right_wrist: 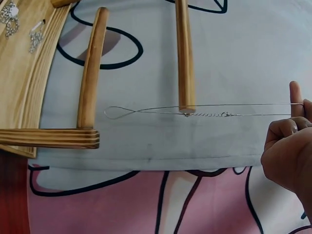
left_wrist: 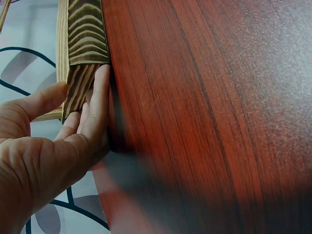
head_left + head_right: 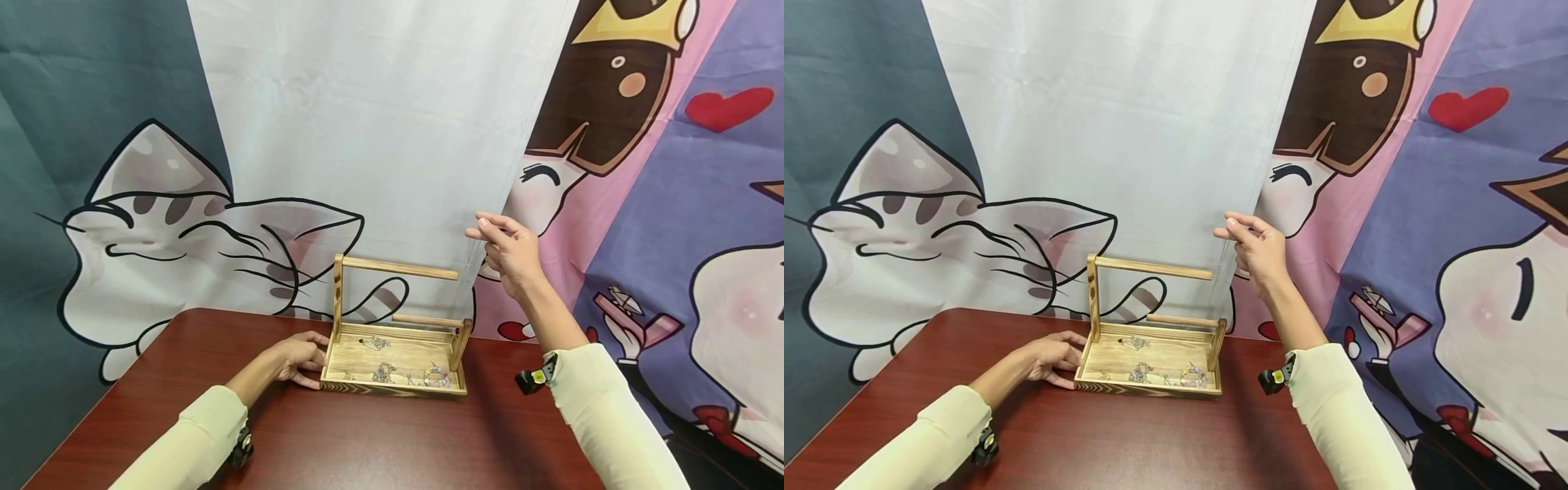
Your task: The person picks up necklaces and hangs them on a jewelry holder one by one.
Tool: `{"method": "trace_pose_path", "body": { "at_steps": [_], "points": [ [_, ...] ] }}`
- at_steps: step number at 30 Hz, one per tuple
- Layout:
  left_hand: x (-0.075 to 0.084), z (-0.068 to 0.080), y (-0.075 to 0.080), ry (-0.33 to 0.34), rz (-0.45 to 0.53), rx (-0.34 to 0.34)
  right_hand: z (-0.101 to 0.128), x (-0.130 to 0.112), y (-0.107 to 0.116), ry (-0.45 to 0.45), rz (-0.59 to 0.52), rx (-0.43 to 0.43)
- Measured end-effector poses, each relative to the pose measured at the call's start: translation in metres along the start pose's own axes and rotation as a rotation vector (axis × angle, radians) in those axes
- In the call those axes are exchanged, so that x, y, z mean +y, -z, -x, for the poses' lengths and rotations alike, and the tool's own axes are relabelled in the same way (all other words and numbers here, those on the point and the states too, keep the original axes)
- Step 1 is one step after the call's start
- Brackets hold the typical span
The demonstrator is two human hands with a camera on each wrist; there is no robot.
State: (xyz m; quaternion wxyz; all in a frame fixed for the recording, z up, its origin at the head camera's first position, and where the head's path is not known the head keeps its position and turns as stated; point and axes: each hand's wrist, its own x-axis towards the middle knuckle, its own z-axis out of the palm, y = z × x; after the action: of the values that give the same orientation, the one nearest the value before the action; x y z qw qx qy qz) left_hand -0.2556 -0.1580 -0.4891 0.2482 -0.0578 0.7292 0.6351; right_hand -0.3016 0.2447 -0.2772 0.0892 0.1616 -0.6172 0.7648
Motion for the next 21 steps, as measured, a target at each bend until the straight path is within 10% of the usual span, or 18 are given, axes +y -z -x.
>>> {"method": "trace_pose_path", "body": {
  "at_steps": [21],
  "points": [
    [-0.001,0.000,0.001,-0.008,-0.006,-0.005,0.003,0.047,-0.003,-0.184,0.173,0.023]
  ]
}}
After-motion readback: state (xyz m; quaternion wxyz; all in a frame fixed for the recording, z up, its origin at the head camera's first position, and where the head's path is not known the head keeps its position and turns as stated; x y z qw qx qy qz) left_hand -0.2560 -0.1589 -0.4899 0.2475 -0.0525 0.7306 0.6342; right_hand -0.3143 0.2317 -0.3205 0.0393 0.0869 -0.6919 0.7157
